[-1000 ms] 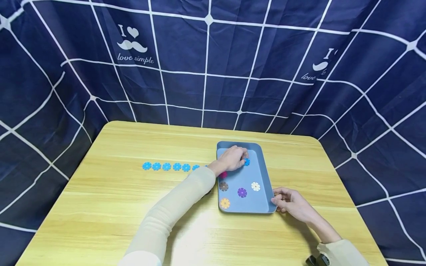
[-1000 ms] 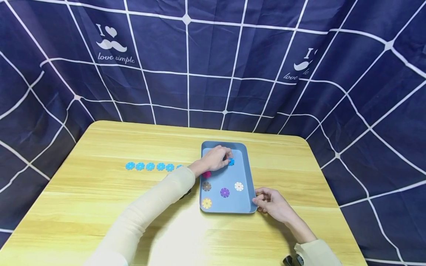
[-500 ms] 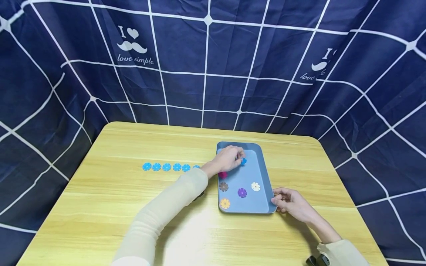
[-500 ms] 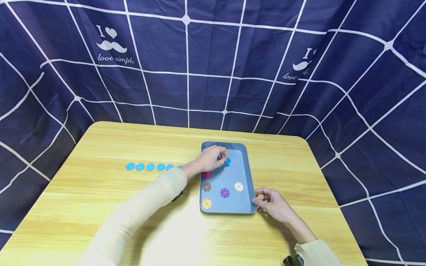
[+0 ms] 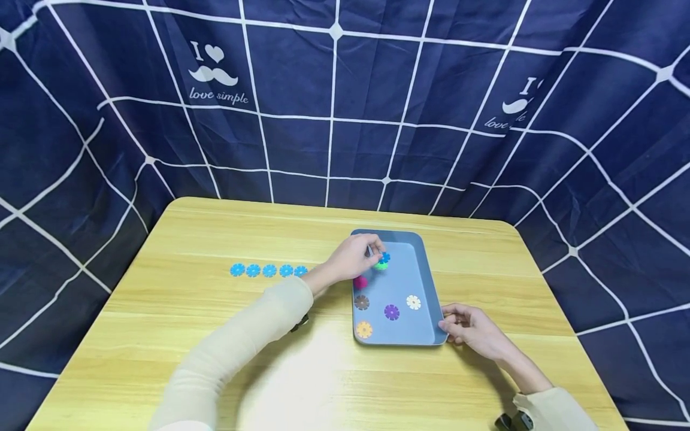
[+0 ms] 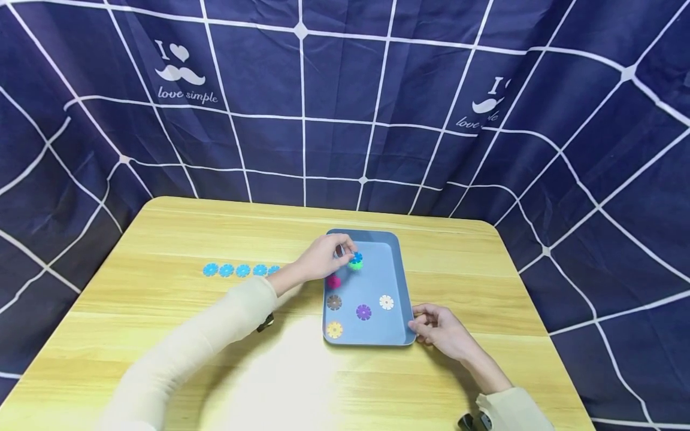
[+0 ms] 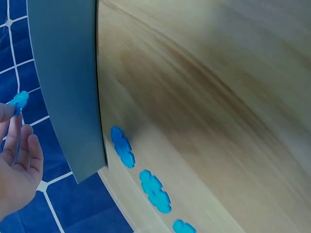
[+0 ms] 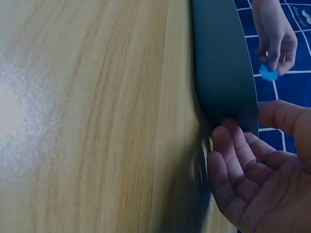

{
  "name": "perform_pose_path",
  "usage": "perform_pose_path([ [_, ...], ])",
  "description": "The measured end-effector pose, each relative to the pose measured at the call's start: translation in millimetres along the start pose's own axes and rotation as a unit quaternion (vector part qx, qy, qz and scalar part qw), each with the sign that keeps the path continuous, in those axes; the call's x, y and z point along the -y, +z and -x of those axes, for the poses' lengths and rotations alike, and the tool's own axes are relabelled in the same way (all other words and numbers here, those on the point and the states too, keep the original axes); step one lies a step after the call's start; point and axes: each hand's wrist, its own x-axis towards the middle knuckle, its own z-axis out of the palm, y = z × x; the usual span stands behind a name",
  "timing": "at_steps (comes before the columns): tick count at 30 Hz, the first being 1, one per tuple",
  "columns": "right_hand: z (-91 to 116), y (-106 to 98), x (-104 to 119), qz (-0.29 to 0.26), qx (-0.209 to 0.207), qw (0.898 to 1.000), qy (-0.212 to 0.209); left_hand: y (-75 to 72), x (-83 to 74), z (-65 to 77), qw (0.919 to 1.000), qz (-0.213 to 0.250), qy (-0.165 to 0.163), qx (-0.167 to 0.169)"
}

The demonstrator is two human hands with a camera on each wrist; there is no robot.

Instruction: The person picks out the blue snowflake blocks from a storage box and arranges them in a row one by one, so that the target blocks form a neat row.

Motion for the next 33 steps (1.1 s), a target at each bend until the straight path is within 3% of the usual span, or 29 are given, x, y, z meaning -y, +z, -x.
perform_pose_path([
  [8, 0, 0, -1, -0.004, 0.000, 1.000, 0.000, -14.0, 5.7, 19.8, 0.9993, 0.036, -0.005, -0.010],
  [14, 0, 0, -2, -0.004, 0.000, 1.000, 0.000, -28.4, 13.9, 38.2, 0.9972, 0.065, -0.011, -0.037],
  [22, 0, -1, 0, -0.004, 0.001, 1.000, 0.001, -43.7, 33.3, 64.9, 0.9943, 0.076, -0.027, -0.069],
  [33, 0, -2, -1, -0.006, 0.004, 1.000, 0.001, -67.7, 55.8, 100.7, 0.9901, 0.093, -0.065, -0.083],
])
